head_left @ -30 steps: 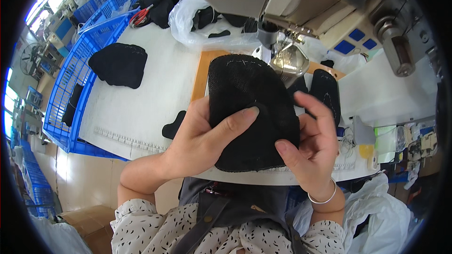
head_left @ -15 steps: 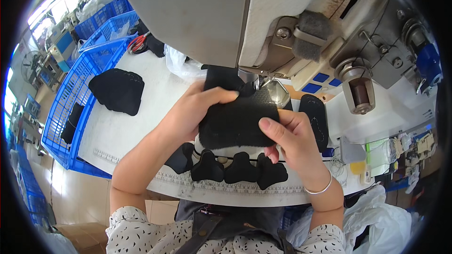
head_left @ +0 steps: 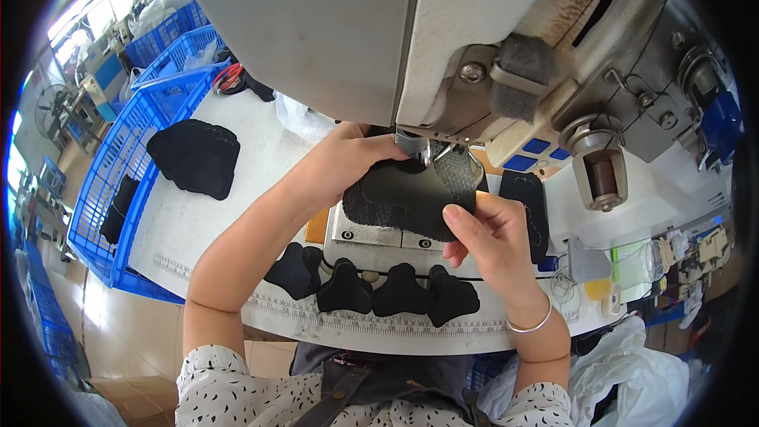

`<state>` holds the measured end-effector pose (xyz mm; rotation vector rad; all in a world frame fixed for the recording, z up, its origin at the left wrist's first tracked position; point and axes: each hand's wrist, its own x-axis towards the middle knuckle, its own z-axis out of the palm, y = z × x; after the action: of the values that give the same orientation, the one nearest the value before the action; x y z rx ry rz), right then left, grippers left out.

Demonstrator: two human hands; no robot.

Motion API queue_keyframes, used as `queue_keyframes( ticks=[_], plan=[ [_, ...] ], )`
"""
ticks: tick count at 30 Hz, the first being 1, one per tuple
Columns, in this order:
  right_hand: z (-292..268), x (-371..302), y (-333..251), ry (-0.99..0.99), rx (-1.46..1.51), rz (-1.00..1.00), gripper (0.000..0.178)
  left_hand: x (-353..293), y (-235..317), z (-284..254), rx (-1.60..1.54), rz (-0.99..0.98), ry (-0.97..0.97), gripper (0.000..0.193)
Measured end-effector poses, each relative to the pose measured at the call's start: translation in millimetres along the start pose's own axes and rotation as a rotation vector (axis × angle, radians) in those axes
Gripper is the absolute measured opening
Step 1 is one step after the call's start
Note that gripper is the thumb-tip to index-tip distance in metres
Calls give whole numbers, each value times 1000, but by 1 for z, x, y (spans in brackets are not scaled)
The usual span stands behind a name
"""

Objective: Using an industrial sewing machine to stitch together black fabric shoe components.

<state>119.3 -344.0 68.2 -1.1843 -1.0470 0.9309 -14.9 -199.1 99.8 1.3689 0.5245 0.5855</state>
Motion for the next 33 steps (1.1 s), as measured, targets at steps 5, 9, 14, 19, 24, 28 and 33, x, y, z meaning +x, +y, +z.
queue_keyframes(
  ticks=[5,9,14,19,24,28,33],
  plan=[
    [1,-1,3,0,-38,-28,20,2,-4,-1,22,37,13,18],
    [0,-2,3,-11,-43,-36,20,5,-7,-6,-12,-53,-94,24],
    [1,-2,1,-15,-45,-29,21,7,-13,-7,-56,-15,-116,22],
    [0,-2,3,-21,-53,-26,21,7,-11,-9,-33,-47,-127,22],
    [1,1,4,-6,-38,-47,20,0,5,-2,-37,-61,-33,22],
    [-1,1,3,-10,27,-3,21,5,-11,-19,5,-86,-162,27],
    [1,1,2,22,11,12,22,-19,-11,-12,75,-66,-83,30]
  ],
)
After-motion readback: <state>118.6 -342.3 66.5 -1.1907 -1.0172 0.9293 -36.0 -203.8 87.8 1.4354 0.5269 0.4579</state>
